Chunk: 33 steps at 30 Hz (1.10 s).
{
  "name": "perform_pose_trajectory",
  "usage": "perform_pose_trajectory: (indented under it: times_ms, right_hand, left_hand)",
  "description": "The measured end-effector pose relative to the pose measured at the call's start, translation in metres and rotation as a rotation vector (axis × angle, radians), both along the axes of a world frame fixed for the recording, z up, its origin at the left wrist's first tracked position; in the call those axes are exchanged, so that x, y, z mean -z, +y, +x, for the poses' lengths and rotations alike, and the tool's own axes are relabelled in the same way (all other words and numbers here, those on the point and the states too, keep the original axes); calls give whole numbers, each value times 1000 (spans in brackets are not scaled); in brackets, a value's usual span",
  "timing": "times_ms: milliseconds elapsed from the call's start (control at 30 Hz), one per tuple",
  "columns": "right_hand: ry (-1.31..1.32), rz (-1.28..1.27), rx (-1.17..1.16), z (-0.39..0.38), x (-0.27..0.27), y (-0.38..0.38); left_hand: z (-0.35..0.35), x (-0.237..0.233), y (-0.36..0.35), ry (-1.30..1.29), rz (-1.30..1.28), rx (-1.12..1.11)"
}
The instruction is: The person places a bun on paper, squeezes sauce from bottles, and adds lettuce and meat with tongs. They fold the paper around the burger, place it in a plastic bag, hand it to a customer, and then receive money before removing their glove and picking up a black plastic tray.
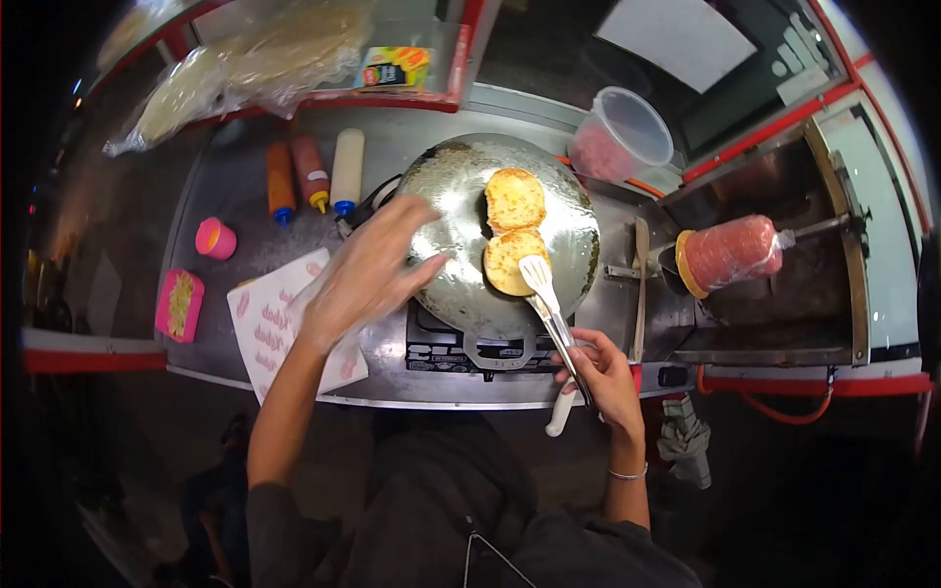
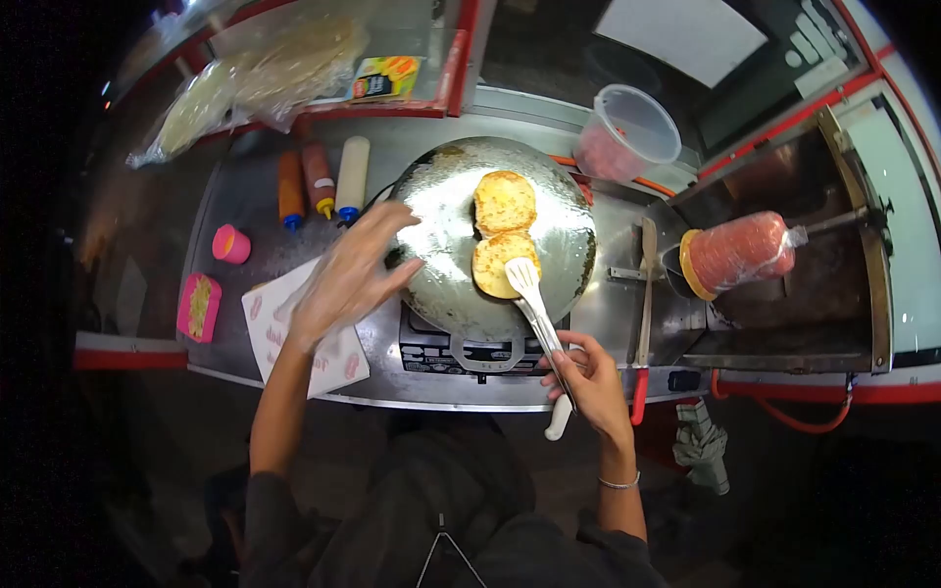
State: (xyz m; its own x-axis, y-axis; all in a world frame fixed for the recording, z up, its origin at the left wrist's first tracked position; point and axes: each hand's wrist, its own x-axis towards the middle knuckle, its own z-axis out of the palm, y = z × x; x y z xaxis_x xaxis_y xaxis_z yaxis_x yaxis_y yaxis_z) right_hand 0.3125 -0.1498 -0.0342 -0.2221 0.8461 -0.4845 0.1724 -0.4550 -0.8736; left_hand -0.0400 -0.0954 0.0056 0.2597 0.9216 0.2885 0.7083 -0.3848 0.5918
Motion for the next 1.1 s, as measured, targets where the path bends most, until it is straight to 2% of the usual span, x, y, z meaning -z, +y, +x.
perform_pose_trajectory:
  times_ms: [67,233,300,500,567,633,900,967,1000,1033,1100]
  right_hand:
    - [32,21,6,-9,6,5]
    - [99,118,87,-24,10,16]
    - [136,138,95,-21,15,22]
    - [148,120,118,-12,19,24]
    - [150,118,128,-12,24,30]
    - [136,151,148,-16,27,44]
    - [23,169,197,-14,30,60]
    - [32,199,192,-9,34,58]
    - [22,223,201,-10,32,55]
    - [16,246,212,-12,30,52]
    - [16,266,240,-19,21,45]
  left_hand:
    - [9,22,44,31,118,67]
    - [45,65,152,200,126,78]
    - [53,69,171,163,122,145]
    - [60,69,190,251,95,109]
    - [59,79,192,243,137,139]
    - [61,79,185,250,20,214]
    - [51,73,155,224,-47,222]
    - [43,79,141,56,110,163]
    - [34,54,127,62,-15,142]
    - [24,42,111,69,-17,136]
    - [-4,33,73,-191,112,36]
